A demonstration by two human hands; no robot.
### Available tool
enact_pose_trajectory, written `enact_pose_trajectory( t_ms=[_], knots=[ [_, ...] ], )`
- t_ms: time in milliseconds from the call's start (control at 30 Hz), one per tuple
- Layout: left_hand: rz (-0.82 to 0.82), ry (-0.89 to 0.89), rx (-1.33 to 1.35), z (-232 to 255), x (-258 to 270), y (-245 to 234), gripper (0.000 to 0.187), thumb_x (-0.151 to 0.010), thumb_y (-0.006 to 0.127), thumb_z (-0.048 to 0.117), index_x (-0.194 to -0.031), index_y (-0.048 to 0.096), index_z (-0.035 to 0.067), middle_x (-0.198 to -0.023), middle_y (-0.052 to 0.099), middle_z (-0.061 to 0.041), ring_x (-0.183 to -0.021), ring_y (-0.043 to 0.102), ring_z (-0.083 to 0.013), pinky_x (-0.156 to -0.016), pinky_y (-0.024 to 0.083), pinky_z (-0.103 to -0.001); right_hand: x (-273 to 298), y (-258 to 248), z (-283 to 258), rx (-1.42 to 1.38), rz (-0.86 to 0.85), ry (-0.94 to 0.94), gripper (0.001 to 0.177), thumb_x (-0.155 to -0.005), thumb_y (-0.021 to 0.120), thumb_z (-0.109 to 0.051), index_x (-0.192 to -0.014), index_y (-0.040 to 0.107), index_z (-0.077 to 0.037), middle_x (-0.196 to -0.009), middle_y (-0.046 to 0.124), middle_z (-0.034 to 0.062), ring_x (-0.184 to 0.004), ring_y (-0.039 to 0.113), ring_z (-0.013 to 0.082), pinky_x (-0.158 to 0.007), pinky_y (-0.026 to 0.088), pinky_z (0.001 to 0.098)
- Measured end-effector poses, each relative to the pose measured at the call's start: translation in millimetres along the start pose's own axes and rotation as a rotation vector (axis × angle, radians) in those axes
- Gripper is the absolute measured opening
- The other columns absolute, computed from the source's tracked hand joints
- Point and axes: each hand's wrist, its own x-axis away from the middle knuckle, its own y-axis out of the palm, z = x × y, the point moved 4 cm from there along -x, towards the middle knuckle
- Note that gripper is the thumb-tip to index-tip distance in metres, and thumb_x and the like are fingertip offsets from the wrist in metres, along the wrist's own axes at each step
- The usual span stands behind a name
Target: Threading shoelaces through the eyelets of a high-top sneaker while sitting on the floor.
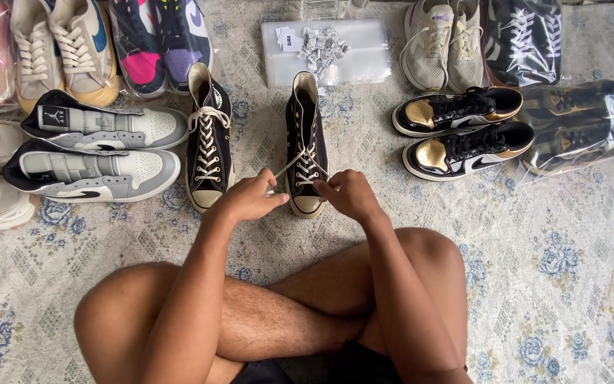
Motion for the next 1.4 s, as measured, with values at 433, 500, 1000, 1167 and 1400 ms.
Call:
enact_pose_trajectory(
  t_ms=[433,500,1000,1167,1400],
  knots=[
    [0.746,0.325,-0.061,-23.7,-111.6,34.4,0.024,-0.102,0.066,0.026,-0.119,0.06,0.011,-0.118,0.051,-0.008,-0.116,0.059,-0.0372,-0.099,0.047,-0.056,-45.1,34.1,15.4,0.165,0.36,-0.181,0.026,-0.095,0.072,-0.032,-0.109,0.065,-0.011,-0.104,0.061,0.0125,-0.1,0.067,0.0353,-0.087,0.055,0.0483],
    [0.757,0.349,-0.029,-28.2,-121.6,38.8,0.017,-0.102,0.067,0.024,-0.111,0.061,0.011,-0.117,0.049,-0.006,-0.116,0.058,-0.0369,-0.099,0.047,-0.057,-51.4,40.0,23.5,0.176,0.362,-0.182,0.024,-0.097,0.071,-0.033,-0.105,0.063,-0.011,-0.104,0.057,0.0113,-0.104,0.064,0.0384,-0.089,0.053,0.0511],
    [0.692,0.431,-0.175,-38.2,-119.5,56.1,0.01,-0.1,0.068,0.022,-0.1,0.074,0.014,-0.12,0.055,-0.005,-0.123,0.056,-0.0337,-0.098,0.048,-0.055,-37.1,49.4,27.9,0.144,0.356,-0.395,0.017,-0.098,0.069,-0.025,-0.093,0.07,-0.009,-0.089,0.059,0.0106,-0.087,0.066,0.0314,-0.076,0.053,0.0429],
    [0.685,0.408,-0.284,-29.3,-93.1,63.1,0.02,-0.106,0.058,0.031,-0.105,0.074,0.019,-0.086,0.07,-0.001,-0.092,0.072,-0.0249,-0.09,0.049,-0.047,-25.5,54.8,28.0,0.347,0.509,-0.505,0.01,-0.091,0.073,-0.026,-0.087,0.073,-0.017,-0.076,0.067,-0.0004,-0.078,0.07,0.0214,-0.074,0.052,0.0363],
    [0.708,0.422,-0.36,-22.3,-71.5,78.3,0.021,-0.106,0.059,0.031,-0.102,0.076,0.019,-0.08,0.071,0.001,-0.085,0.072,-0.0219,-0.089,0.048,-0.045,0.6,55.3,19.8,0.322,0.511,-0.533,0.008,-0.09,0.074,-0.021,-0.088,0.078,-0.013,-0.074,0.07,0.0035,-0.073,0.07,0.0208,-0.068,0.054,0.0336]
  ],
)
